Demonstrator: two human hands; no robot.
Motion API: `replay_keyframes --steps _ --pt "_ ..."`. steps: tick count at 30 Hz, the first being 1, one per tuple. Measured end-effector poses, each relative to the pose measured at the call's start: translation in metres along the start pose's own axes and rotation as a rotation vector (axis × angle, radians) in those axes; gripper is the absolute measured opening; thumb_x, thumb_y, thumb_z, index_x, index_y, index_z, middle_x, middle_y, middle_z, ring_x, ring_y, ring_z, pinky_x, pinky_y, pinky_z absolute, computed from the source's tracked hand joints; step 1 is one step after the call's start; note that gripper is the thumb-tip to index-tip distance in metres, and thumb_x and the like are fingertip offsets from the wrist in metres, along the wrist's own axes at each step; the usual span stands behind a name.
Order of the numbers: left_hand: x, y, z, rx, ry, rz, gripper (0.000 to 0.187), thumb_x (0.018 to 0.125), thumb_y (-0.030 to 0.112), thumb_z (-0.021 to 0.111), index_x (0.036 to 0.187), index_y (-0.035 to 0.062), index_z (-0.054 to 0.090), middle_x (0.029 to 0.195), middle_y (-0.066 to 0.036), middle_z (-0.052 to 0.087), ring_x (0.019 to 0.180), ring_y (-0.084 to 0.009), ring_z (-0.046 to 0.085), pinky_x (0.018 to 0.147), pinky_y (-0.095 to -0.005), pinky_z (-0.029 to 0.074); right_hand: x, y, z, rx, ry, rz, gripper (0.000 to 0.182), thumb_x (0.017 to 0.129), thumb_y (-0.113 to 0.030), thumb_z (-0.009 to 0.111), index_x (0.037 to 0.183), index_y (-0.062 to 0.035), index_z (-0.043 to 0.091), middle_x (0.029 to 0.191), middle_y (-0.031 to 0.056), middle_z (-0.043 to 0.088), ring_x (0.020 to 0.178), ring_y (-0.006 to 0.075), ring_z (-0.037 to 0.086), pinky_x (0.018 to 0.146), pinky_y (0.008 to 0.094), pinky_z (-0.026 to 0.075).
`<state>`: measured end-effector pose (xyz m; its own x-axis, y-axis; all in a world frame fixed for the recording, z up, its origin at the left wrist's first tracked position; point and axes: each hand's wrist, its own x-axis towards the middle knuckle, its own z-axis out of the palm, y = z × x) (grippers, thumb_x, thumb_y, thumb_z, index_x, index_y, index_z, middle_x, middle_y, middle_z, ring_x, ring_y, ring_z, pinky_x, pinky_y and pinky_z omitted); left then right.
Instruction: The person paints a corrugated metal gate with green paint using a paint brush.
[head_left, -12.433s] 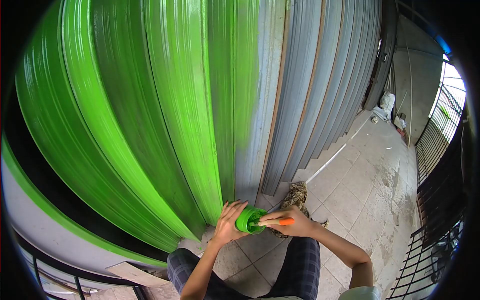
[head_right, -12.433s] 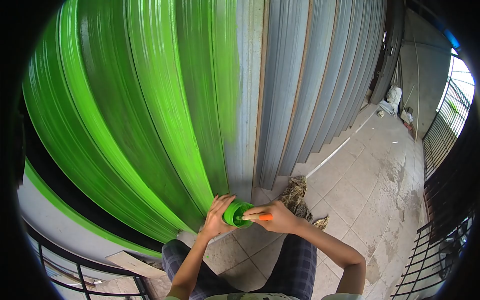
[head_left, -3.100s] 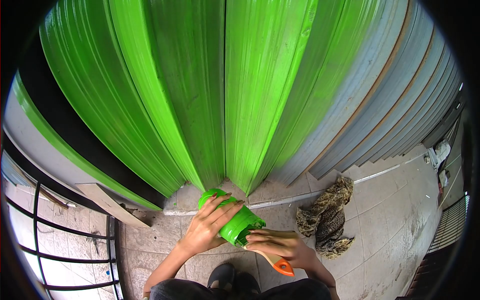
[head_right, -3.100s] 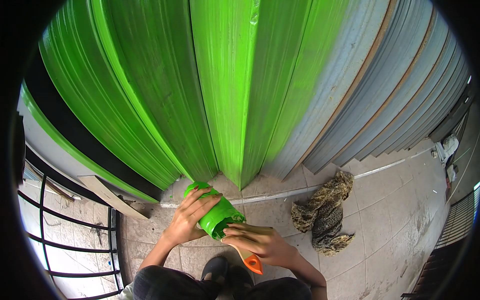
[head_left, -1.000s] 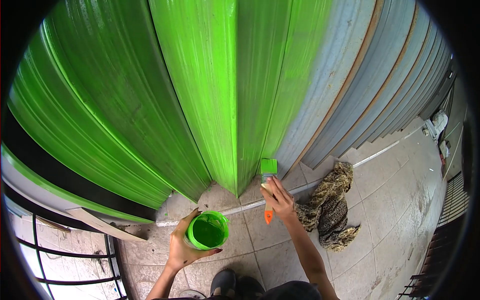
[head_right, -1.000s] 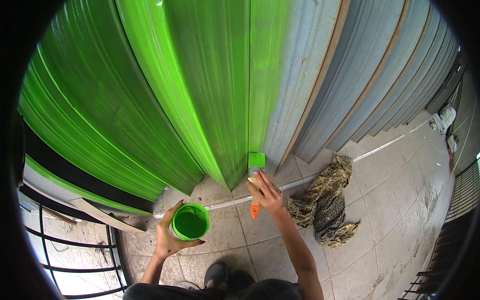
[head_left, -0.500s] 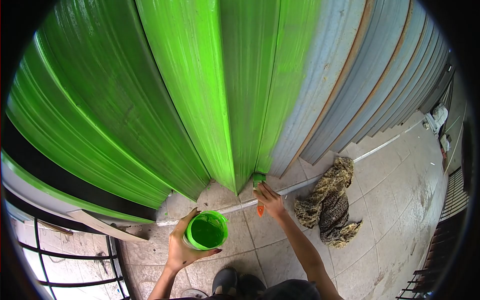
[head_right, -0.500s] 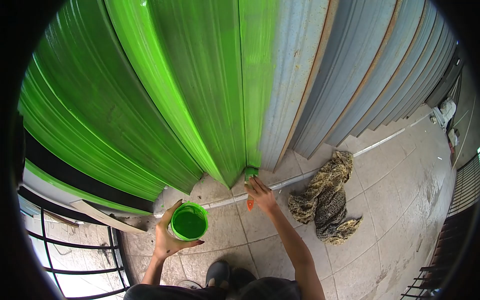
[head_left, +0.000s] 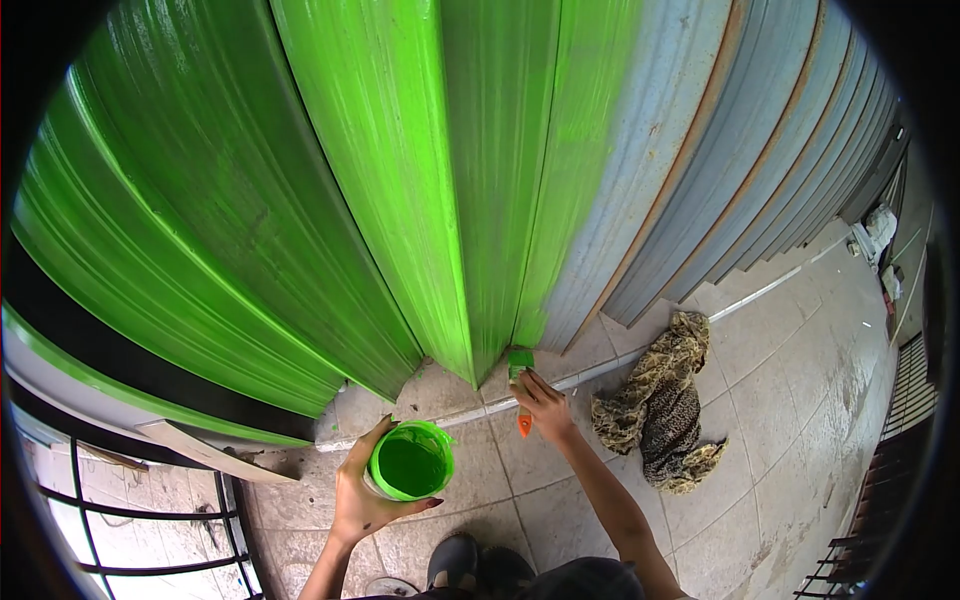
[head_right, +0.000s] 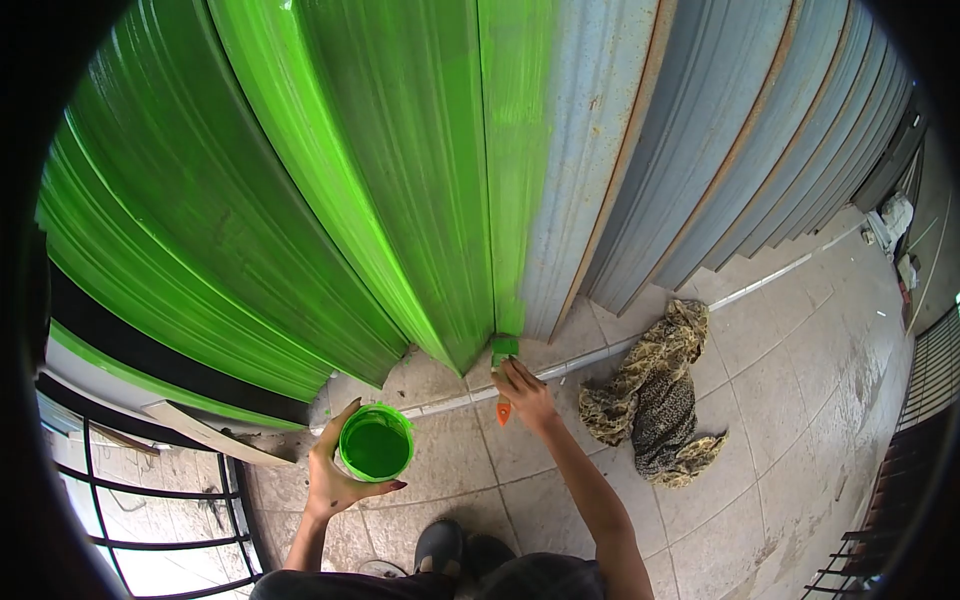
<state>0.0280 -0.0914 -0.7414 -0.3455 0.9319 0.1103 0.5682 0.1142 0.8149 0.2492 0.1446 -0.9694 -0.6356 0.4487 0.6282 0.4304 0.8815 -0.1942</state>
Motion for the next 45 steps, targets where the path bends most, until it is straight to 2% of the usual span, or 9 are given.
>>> replay_keyframes --steps 3,6,15,21,24,27,31,36,45 --pt "-0.001 0.001 0.000 -0.002 -0.011 -0.002 0.107 0.048 0.036 0.095 0.133 -0.0071 0.048 0.126 -0.021 0.060 0.115 -0.0282 0.061 0.102 -0.0376 0.045 0.016 0.010 -0.006 -0.054 0.024 -0.024 0.034 0.075 -0.007 0.071 0.106 -0.0194 0.064 0.125 0.0079 0.062 0.110 0.0252 0.064 0.078 0.0334 0.061" --pt "-0.001 0.000 -0.001 0.003 -0.008 -0.002 0.107 0.048 0.036 0.095 0.134 -0.0068 0.048 0.126 -0.021 0.060 0.115 -0.0282 0.061 0.102 -0.0378 0.045 0.028 -0.002 -0.026 -0.063 0.176 -0.037 0.033 0.076 -0.008 0.071 0.106 -0.0197 0.064 0.125 0.0079 0.061 0.111 0.0246 0.064 0.078 0.0334 0.061" --pt "-0.002 0.000 -0.002 -0.008 -0.008 -0.009 0.107 0.047 0.037 0.095 0.134 -0.0064 0.048 0.126 -0.020 0.060 0.116 -0.0286 0.060 0.103 -0.0384 0.044 -0.008 0.004 0.007 -0.023 -0.031 0.000 0.036 0.078 -0.007 0.069 0.110 -0.0201 0.062 0.127 0.0080 0.061 0.113 0.0250 0.063 0.081 0.0340 0.061" --pt "-0.002 0.002 -0.002 -0.019 -0.006 -0.006 0.107 0.048 0.036 0.095 0.133 -0.0063 0.049 0.126 -0.020 0.060 0.116 -0.0284 0.060 0.103 -0.0384 0.044 0.007 0.013 0.010 -0.003 -0.026 0.021 0.039 0.078 -0.005 0.068 0.113 -0.0206 0.063 0.128 0.0088 0.060 0.116 0.0267 0.061 0.083 0.0363 0.060" --pt "-0.003 0.002 -0.003 -0.016 0.007 0.001 0.106 0.047 0.036 0.095 0.133 -0.0062 0.049 0.126 -0.020 0.060 0.116 -0.0285 0.060 0.103 -0.0385 0.044 0.018 0.003 -0.012 -0.031 0.095 -0.010 0.040 0.077 -0.004 0.068 0.113 -0.0209 0.063 0.128 0.0086 0.061 0.117 0.0263 0.061 0.084 0.0356 0.060" --pt "-0.003 0.002 -0.004 -0.014 0.010 0.006 0.106 0.047 0.035 0.096 0.133 -0.0063 0.049 0.125 -0.020 0.061 0.115 -0.0286 0.060 0.102 -0.0389 0.044 0.000 -0.002 -0.008 -0.065 0.104 -0.028 0.035 0.075 -0.006 0.070 0.106 -0.0185 0.063 0.127 0.0083 0.061 0.114 0.0261 0.062 0.084 0.0340 0.060" --pt "-0.002 0.004 -0.004 -0.006 0.003 0.004 0.107 0.047 0.035 0.096 0.133 -0.0067 0.048 0.125 -0.020 0.061 0.115 -0.0288 0.060 0.102 -0.0394 0.045 -0.012 0.008 0.010 -0.039 -0.013 -0.040 0.034 0.076 -0.004 0.069 0.106 -0.0183 0.063 0.128 0.0081 0.060 0.114 0.0259 0.062 0.082 0.0326 0.061" --pt "-0.002 0.001 -0.003 -0.025 -0.002 0.011 0.107 0.047 0.035 0.096 0.133 -0.0068 0.048 0.124 -0.021 0.061 0.115 -0.0288 0.061 0.102 -0.0395 0.044 0.048 0.008 -0.029 -0.084 -0.018 -0.050 0.031 0.076 -0.004 0.070 0.104 -0.0177 0.066 0.127 0.0086 0.060 0.113 0.0262 0.063 0.081 0.0326 0.061" --pt "-0.001 0.002 -0.002 -0.015 0.000 0.030 0.107 0.047 0.035 0.096 0.133 -0.0067 0.049 0.124 -0.021 0.061 0.114 -0.0293 0.061 0.102 -0.0390 0.045 0.155 -0.030 -0.144 -0.198 0.555 -0.238 0.022 0.077 -0.007 0.074 0.096 -0.0182 0.071 0.110 0.0084 0.070 0.101 0.0245 0.069 0.083 0.0328 0.062"
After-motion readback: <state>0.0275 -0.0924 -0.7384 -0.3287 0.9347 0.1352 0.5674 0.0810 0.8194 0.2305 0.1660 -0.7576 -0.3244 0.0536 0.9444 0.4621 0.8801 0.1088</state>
